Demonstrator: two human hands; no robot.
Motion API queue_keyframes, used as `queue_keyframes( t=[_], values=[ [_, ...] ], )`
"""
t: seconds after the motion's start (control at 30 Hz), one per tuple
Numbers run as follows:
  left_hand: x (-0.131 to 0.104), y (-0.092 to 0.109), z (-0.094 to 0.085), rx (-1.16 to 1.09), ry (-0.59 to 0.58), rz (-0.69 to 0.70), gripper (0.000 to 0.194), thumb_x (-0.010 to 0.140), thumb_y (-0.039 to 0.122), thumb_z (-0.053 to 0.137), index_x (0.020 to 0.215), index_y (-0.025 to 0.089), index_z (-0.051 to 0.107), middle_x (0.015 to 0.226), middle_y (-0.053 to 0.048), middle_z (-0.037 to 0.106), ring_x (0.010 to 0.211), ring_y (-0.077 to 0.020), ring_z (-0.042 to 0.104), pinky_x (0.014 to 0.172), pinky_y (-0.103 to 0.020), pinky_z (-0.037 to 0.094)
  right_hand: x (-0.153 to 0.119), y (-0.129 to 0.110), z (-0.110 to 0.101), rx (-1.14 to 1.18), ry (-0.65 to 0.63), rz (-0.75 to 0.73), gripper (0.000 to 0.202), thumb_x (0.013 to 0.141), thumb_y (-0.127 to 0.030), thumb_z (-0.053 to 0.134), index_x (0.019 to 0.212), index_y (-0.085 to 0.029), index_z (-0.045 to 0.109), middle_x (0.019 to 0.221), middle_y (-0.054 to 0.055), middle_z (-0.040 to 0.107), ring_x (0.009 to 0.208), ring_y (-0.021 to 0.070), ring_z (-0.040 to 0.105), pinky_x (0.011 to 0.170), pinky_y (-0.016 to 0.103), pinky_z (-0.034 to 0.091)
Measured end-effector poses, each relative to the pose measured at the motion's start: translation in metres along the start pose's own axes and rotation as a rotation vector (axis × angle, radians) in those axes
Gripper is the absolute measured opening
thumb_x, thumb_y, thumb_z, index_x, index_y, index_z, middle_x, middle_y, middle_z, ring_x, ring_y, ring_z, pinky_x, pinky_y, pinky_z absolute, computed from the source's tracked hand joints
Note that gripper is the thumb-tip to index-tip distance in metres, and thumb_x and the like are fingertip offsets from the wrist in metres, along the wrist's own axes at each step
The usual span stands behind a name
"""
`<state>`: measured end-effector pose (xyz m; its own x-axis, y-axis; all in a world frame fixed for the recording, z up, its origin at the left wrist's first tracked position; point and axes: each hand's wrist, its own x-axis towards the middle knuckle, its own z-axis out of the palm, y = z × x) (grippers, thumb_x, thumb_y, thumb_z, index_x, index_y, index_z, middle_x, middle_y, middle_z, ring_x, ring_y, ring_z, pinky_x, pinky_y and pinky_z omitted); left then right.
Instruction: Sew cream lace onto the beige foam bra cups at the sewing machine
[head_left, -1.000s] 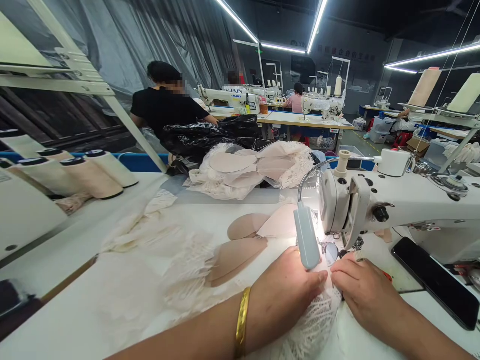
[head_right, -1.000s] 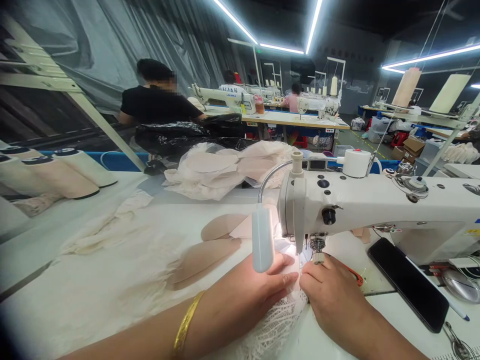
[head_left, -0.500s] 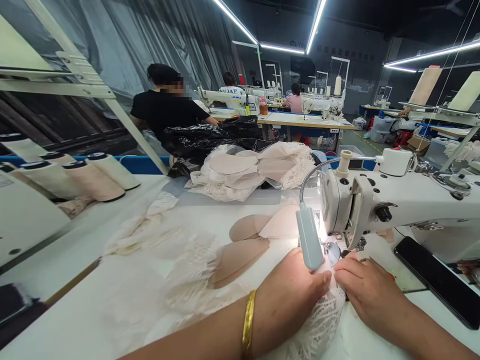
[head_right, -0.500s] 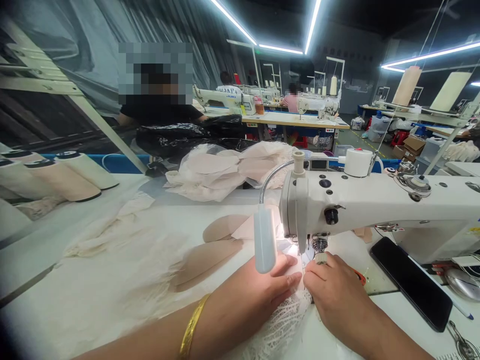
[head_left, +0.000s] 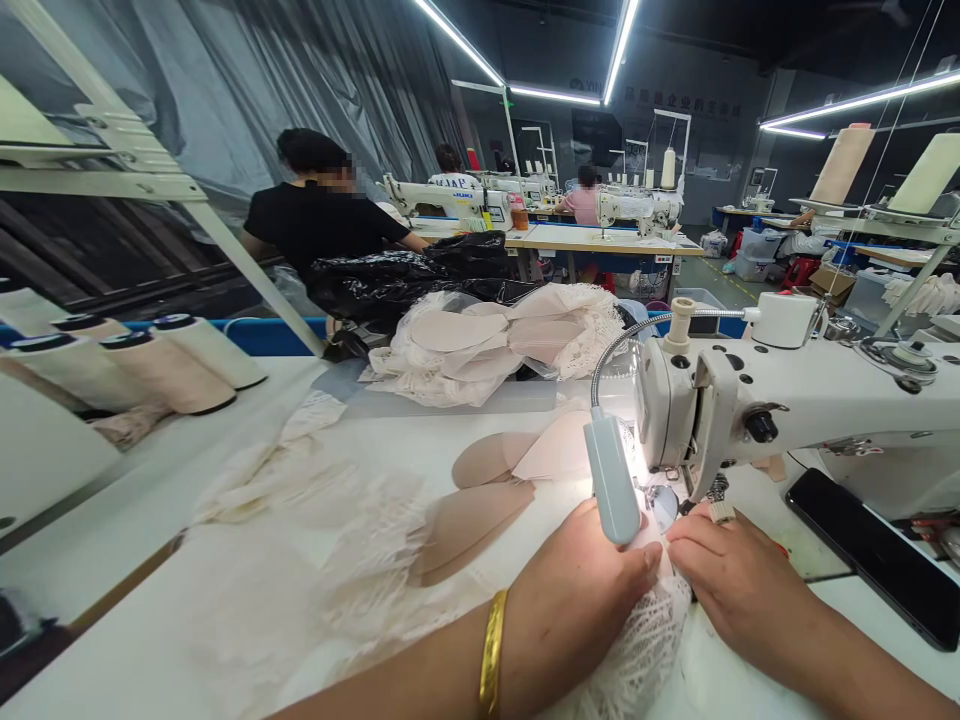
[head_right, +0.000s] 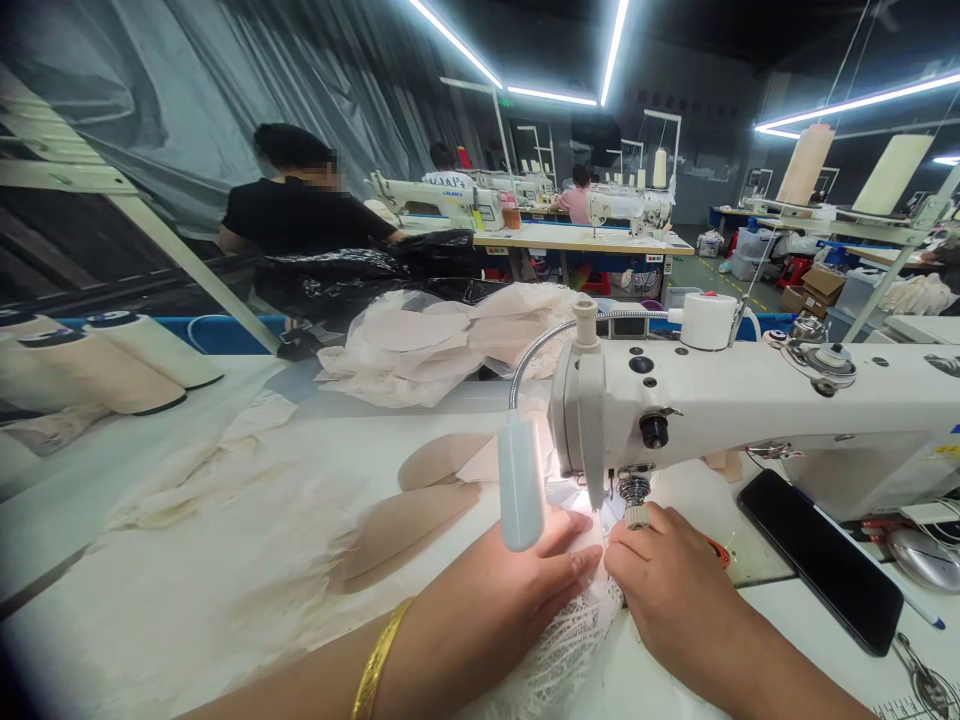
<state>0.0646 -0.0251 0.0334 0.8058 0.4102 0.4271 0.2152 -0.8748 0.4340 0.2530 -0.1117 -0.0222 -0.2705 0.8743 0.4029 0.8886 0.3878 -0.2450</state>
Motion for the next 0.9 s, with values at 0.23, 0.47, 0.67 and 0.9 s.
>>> queue_keyframes(
  t=[0.23, 0.47, 0.67, 0.9],
  values=[
    [-0.0007, -0.0023, 0.0007, 0.01, -0.026, 0.013, 0.016, 0.09, 0.018, 0.045, 0.077, 0.02, 0.055, 0.079, -0.002, 0.061, 0.069, -0.0154, 0.049, 0.06, -0.026, 0.046, 0.0005, -0.0001, 0.0005, -0.025, 0.016, -0.016, 0.028, 0.086, 0.005, 0.042, 0.077, -0.02, 0.051, 0.082, 0.001, 0.063, 0.072, 0.018, 0.048, 0.067, 0.03, 0.036],
    [0.0, -0.0039, -0.0007, 0.012, -0.063, 0.017, 0.018, 0.091, 0.016, 0.044, 0.075, 0.021, 0.052, 0.076, 0.0, 0.058, 0.068, -0.0151, 0.048, 0.058, -0.025, 0.044, -0.0012, 0.0015, 0.0041, -0.036, -0.003, 0.012, 0.028, 0.083, 0.005, 0.042, 0.078, -0.021, 0.051, 0.086, 0.001, 0.065, 0.073, 0.0186, 0.048, 0.066, 0.031, 0.035],
    [0.0, -0.0027, -0.0013, -0.015, -0.07, -0.014, 0.016, 0.09, 0.016, 0.045, 0.075, 0.021, 0.051, 0.079, 0.0, 0.057, 0.07, -0.015, 0.049, 0.059, -0.025, 0.046, -0.0004, 0.0009, 0.0029, -0.027, -0.011, 0.013, 0.027, 0.083, 0.005, 0.042, 0.078, -0.021, 0.049, 0.082, 0.0, 0.062, 0.074, 0.0186, 0.048, 0.067, 0.03, 0.035],
    [0.0004, -0.0021, -0.0017, -0.003, -0.076, -0.013, 0.016, 0.089, 0.016, 0.044, 0.075, 0.02, 0.049, 0.075, 0.0, 0.055, 0.066, -0.0137, 0.045, 0.056, -0.024, 0.043, -0.0005, 0.0013, 0.0029, -0.042, -0.003, 0.002, 0.027, 0.083, 0.005, 0.041, 0.078, -0.021, 0.047, 0.081, 0.0, 0.061, 0.071, 0.0182, 0.046, 0.066, 0.029, 0.034]
  ],
)
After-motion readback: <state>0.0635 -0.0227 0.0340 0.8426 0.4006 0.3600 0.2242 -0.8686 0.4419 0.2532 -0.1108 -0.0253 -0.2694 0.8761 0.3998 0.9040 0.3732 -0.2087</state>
